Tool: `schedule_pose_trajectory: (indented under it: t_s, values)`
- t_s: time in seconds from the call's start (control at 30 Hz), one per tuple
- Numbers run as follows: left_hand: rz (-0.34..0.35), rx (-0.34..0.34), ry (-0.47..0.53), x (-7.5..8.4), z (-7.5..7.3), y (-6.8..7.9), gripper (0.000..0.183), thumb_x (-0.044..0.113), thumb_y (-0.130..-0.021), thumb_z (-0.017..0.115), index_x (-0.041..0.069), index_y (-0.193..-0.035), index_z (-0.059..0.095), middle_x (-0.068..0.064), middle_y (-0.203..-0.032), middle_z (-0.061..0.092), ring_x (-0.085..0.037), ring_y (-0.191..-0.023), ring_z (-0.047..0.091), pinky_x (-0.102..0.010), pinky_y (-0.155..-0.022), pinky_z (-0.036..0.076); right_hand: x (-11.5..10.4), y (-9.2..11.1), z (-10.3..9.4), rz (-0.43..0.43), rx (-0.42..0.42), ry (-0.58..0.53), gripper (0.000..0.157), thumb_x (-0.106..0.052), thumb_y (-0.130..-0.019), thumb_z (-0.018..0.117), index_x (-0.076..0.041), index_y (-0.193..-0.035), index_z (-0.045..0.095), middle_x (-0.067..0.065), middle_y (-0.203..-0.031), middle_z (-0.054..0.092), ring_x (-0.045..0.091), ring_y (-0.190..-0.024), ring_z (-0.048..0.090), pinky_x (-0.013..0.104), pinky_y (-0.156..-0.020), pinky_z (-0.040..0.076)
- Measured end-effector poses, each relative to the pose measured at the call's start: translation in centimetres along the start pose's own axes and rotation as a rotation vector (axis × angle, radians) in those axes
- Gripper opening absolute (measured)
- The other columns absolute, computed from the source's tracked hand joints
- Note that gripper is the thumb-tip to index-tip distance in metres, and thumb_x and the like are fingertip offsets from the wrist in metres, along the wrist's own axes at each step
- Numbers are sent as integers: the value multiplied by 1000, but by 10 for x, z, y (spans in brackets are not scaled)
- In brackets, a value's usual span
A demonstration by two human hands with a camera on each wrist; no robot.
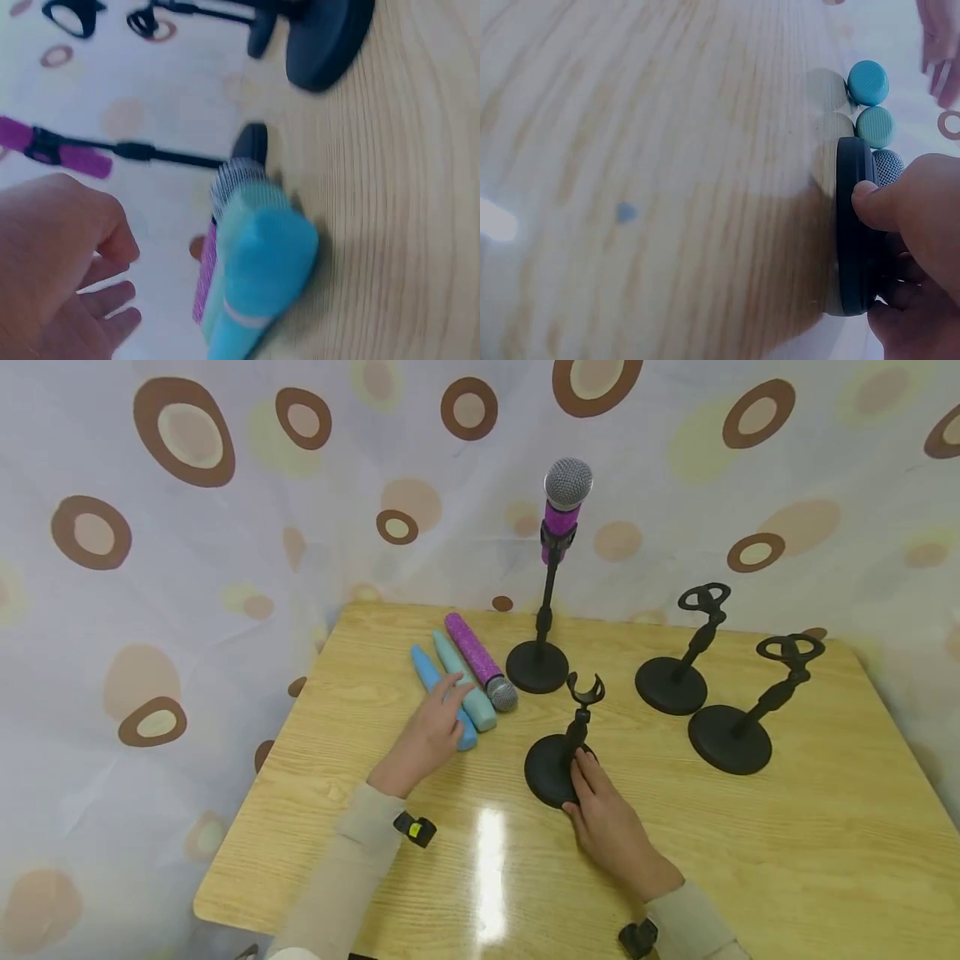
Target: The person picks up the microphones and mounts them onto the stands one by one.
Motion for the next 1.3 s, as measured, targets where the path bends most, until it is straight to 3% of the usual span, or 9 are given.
schedule_pose_trajectory:
  t_s: [0.1, 0.23, 0.37, 0.47, 0.7, 0.8, 0.97, 1.13, 1.3]
  values:
    - [-39, -60, -141, -22, 7, 2, 37, 2, -87, 50, -1, -123, 46, -21, -133, 40, -33, -126, 37, -38, -105, 32, -1, 1, 0, -7, 10, 15, 59, -18, -81, 65, 11, -127, 42, 24, -139, 32, 38, -125, 37, 44, -94, 42]
    - [-14, -111, -237, -32, 16, 8, 30, 5, -88, 52, -2, -117, 51, -24, -128, 45, -39, -122, 41, -44, -103, 33, -2, 2, 2, -8, -11, 16, 59, -19, -82, 64, 11, -127, 42, 24, -139, 33, 37, -126, 37, 43, -94, 42]
    - [14, -81, -261, -35, 16, 8, 32, 3, -82, 59, 0, -114, 53, -24, -120, 51, -38, -109, 50, -43, -93, 43, -1, -1, 2, -1, -13, 1, 58, -20, -84, 62, 10, -129, 40, 23, -141, 30, 36, -128, 34, 43, -96, 40]
    - [8, -45, -284, -36, 12, 5, 25, 7, -86, 56, 4, -111, 56, -22, -111, 53, -34, -96, 53, -38, -81, 49, 1, -2, 3, 8, -12, 2, 58, -20, -84, 62, 10, -129, 40, 22, -142, 29, 35, -129, 33, 43, -97, 40]
    - [0, 24, -342, -39, 7, 2, 19, 19, -87, 55, 13, -104, 62, -16, -95, 49, -23, -77, 42, -34, -68, 44, 5, -1, 7, 11, -35, 3, 58, -22, -86, 60, 9, -131, 38, 22, -143, 26, 35, -130, 31, 43, -98, 39]
    - [-7, 24, -337, -41, 10, -1, 19, 20, -89, 53, 15, -104, 62, -15, -96, 46, -22, -78, 39, -34, -70, 42, 7, -2, 6, 27, -37, -2, 59, -22, -86, 59, 8, -132, 37, 20, -144, 25, 34, -131, 30, 43, -98, 38]
    - [-41, -35, -333, -45, 21, -4, 17, 19, -89, 52, 15, -101, 64, -15, -98, 46, -22, -80, 36, -38, -73, 44, 6, -2, 6, 24, -41, -11, 58, -21, -85, 61, 9, -130, 39, 22, -143, 27, 35, -130, 32, 43, -97, 39]
    - [-75, -120, -324, -52, 35, -4, 17, 11, -85, 59, 17, -101, 63, -14, -113, 46, -29, -100, 42, -45, -90, 41, 6, -2, 4, 25, -26, -10, 58, -21, -84, 62, 9, -129, 41, 23, -141, 30, 36, -128, 34, 43, -96, 40]
    - [-61, -127, -274, -55, 40, 1, 24, 8, -83, 62, 17, -104, 60, -13, -125, 45, -32, -118, 39, -49, -100, 32, 7, -2, 4, 35, -46, -9, 58, -22, -85, 60, 8, -130, 39, 21, -143, 27, 35, -129, 32, 43, -97, 39]
Point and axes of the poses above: each hand's wrist, its own y-axis away from the middle knuckle, its own z-axis out of the palm, x = y × z, the point moved 10 cm from there along -y, towards the middle knuckle
